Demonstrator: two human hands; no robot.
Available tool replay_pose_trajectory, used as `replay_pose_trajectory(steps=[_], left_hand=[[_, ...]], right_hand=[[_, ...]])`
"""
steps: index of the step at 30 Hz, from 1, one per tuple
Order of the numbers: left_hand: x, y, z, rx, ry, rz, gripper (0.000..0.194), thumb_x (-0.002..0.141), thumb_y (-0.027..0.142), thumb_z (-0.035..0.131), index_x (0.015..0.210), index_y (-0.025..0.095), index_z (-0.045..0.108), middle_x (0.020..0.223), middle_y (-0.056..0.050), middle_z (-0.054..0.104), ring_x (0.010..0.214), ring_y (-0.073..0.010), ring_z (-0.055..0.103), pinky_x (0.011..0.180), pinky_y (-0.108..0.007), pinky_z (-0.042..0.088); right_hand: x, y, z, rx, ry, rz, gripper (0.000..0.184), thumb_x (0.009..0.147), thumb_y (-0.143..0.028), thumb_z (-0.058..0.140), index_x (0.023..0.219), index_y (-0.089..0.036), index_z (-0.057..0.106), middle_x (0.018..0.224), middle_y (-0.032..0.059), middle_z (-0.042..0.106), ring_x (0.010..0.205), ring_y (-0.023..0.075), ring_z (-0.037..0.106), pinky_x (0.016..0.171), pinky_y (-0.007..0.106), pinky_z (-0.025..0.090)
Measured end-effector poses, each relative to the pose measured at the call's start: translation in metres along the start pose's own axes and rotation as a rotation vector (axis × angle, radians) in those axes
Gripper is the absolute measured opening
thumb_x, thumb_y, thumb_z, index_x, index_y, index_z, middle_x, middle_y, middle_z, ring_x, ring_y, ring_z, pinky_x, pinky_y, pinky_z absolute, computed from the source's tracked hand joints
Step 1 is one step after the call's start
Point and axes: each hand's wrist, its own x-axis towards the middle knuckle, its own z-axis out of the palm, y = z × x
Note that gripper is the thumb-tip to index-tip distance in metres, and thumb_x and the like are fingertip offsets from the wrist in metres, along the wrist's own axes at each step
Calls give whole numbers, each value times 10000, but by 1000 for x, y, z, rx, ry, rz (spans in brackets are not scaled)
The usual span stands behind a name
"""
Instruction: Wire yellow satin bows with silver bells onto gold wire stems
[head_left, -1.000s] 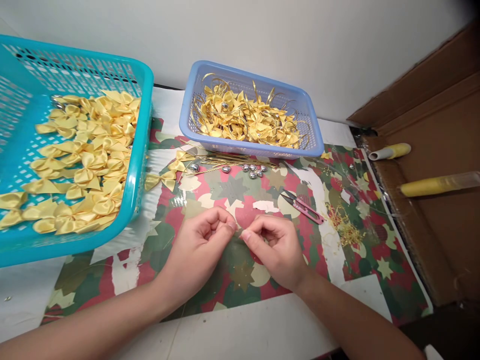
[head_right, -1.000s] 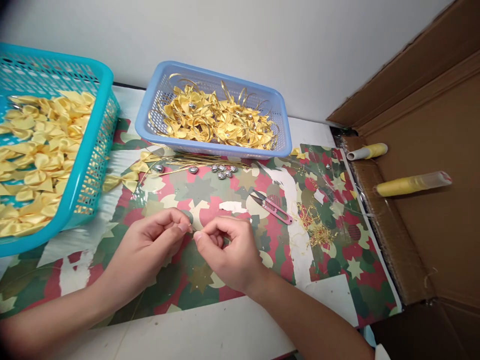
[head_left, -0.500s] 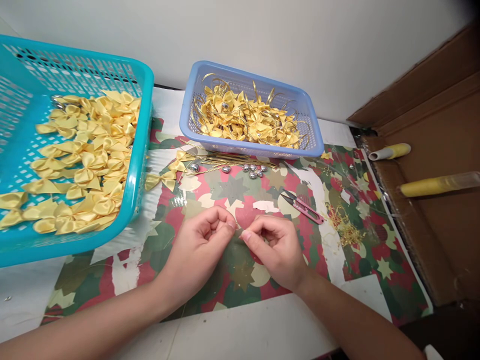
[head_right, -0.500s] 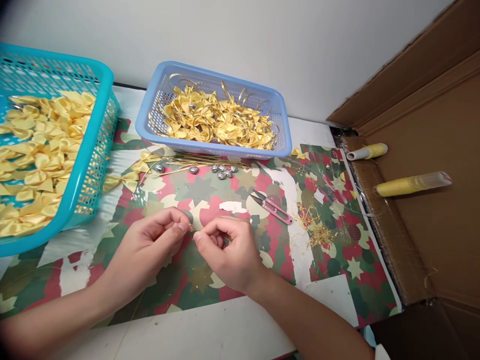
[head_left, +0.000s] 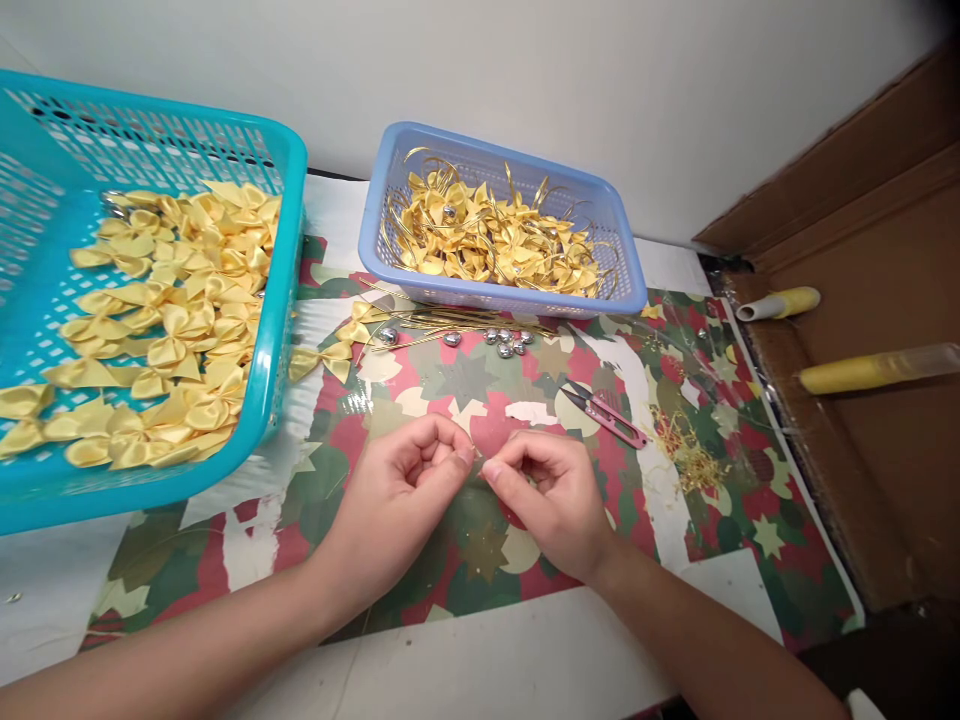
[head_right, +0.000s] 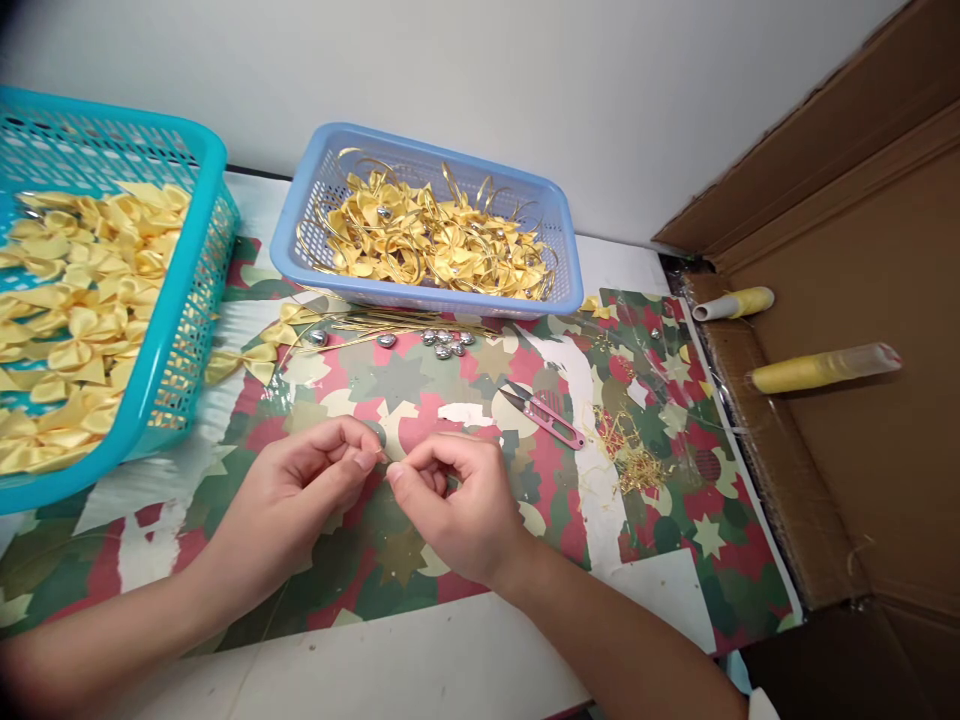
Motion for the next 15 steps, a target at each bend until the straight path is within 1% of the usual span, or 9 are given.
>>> replay_pose_trajectory(steps=[15], left_hand=[[0, 1, 1, 4, 28, -5, 204, 842, 319, 522, 682, 192, 522, 484, 98, 344, 412, -51, 276, 349, -152, 195]], right_hand=[[-1, 1, 0, 6, -9, -5, 259, 800, -176, 591, 565, -169, 481, 505, -58, 402, 469, 63, 360, 433, 191, 303]])
